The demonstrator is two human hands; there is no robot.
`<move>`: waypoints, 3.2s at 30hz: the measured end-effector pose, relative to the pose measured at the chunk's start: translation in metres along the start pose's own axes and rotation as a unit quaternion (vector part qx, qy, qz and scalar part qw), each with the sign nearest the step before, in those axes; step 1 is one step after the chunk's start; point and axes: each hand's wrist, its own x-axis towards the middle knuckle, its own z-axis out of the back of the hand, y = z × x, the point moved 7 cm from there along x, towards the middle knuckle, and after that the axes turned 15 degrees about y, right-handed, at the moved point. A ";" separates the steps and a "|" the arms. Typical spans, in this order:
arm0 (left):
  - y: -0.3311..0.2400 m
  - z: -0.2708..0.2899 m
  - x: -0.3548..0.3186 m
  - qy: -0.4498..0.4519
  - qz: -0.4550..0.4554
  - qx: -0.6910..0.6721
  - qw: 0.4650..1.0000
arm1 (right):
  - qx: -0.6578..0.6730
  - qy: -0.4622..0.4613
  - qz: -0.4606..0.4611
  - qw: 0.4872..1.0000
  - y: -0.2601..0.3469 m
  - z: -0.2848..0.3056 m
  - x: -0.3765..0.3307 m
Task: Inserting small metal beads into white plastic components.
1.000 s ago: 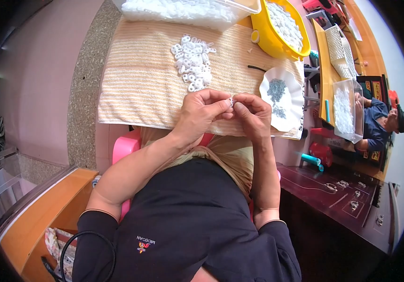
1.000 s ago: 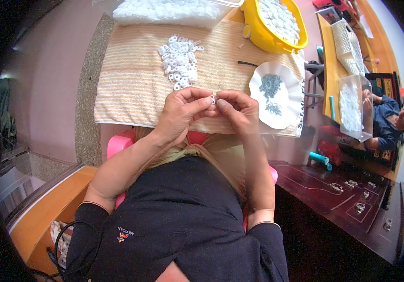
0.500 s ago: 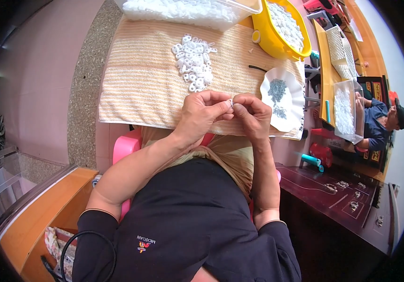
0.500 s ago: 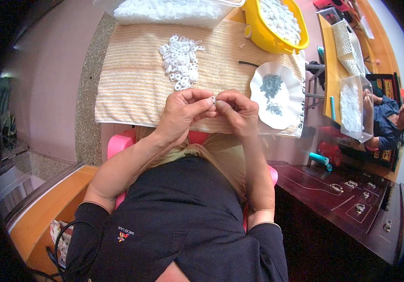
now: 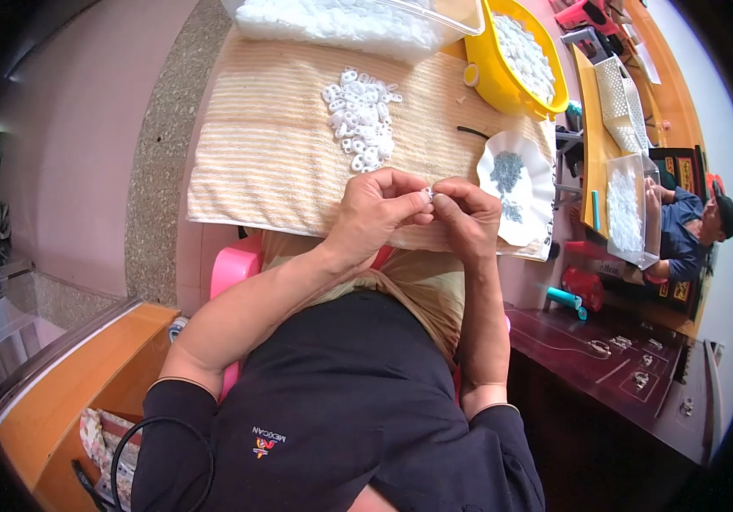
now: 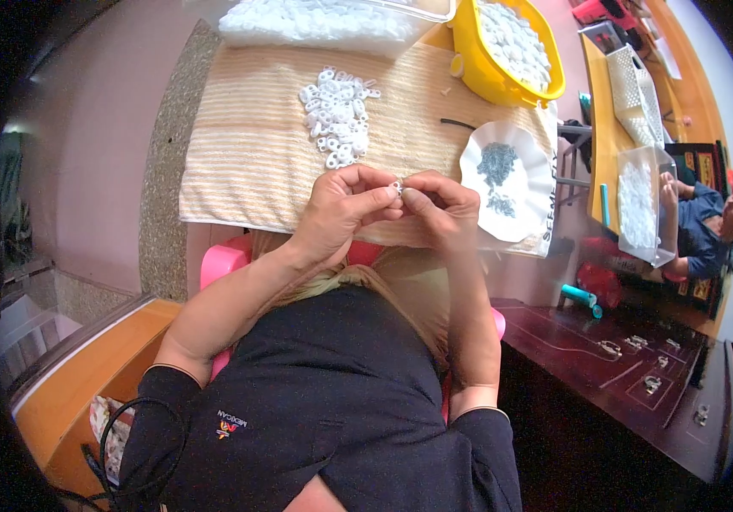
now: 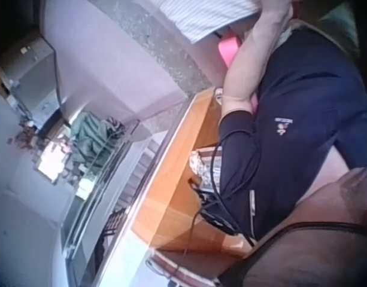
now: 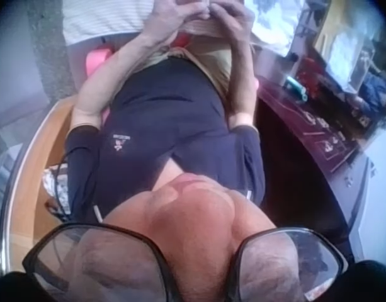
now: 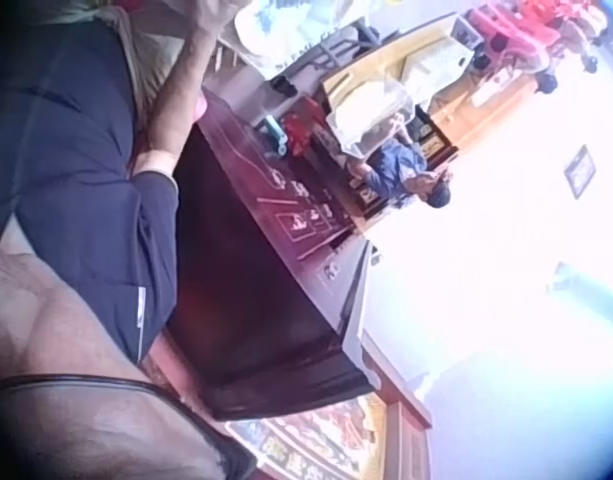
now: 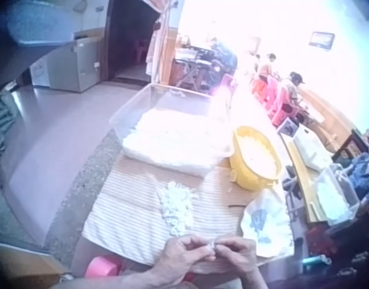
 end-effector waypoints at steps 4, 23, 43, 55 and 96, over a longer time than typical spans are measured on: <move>-0.003 -0.004 0.000 0.011 -0.006 -0.007 1.000 | 0.025 0.009 -0.009 1.000 0.000 0.003 -0.001; -0.014 -0.024 -0.008 0.069 -0.009 -0.087 0.994 | -0.246 0.043 -0.058 0.967 0.006 -0.023 0.069; -0.012 -0.022 -0.007 0.064 0.002 -0.071 0.995 | -0.338 0.094 0.014 0.936 0.025 -0.019 0.053; -0.010 -0.018 -0.005 0.053 -0.007 -0.050 0.997 | -0.534 0.134 -0.063 0.833 0.033 -0.029 0.045; -0.015 -0.005 -0.001 0.018 -0.020 -0.051 0.998 | -0.225 0.043 -0.070 0.971 0.001 0.009 0.015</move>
